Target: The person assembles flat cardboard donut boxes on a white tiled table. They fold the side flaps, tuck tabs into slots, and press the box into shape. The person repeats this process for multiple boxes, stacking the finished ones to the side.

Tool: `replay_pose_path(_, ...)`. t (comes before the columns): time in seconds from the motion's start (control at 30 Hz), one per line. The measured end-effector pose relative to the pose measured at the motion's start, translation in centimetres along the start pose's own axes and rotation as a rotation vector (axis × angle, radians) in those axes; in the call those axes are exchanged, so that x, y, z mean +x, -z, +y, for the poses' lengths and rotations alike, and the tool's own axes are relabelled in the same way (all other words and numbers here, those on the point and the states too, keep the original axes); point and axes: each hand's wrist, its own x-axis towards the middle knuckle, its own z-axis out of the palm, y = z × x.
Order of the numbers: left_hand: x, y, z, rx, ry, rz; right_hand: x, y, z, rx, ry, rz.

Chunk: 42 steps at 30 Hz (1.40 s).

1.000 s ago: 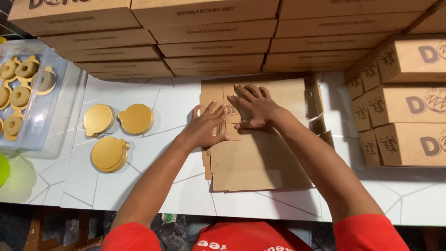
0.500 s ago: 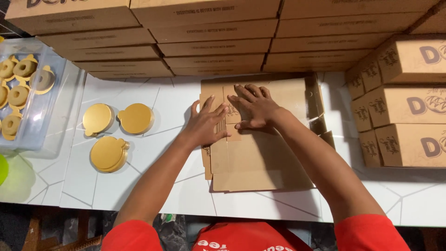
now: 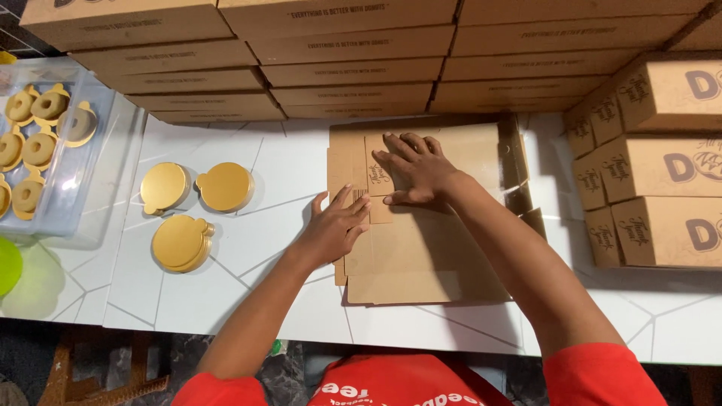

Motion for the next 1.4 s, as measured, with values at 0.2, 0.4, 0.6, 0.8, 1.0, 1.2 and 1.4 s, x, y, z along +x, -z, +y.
replay_pose_path(0.2,-3.6,2.6,-1.2,-0.172,0.0,-0.146,-0.8,0.3,-0.5,-0.016,-0.006,0.014)
replay_pose_path(0.4,-4.4,2.0,-2.0,-0.301,0.019,-0.112,-3.3,-0.5,-2.6,-0.092,0.007,0.237)
replay_pose_path(0.6,-4.1,-0.5,-2.0,-0.338,0.094,0.065,-3.6,-5.2,-4.7,0.057,0.037,0.741)
replay_pose_path(0.8,-2.5,-3.4,1.1,-0.162,0.157,0.155,-1.6,-6.7,-5.1,0.119,-0.052,0.634)
replay_pose_path(1.0,-2.2,-3.7,1.9,0.022,0.142,0.212,-3.1,-5.0,-4.3,0.287,0.0,0.478)
replay_pose_path(1.2,-2.6,-3.5,2.0,0.118,0.052,0.251,-5.5,-3.1,-4.4,0.206,0.065,0.307)
replay_pose_path(1.4,-3.9,-2.3,2.6,0.082,0.039,0.117,-5.0,-3.8,-3.7,0.19,0.077,0.294)
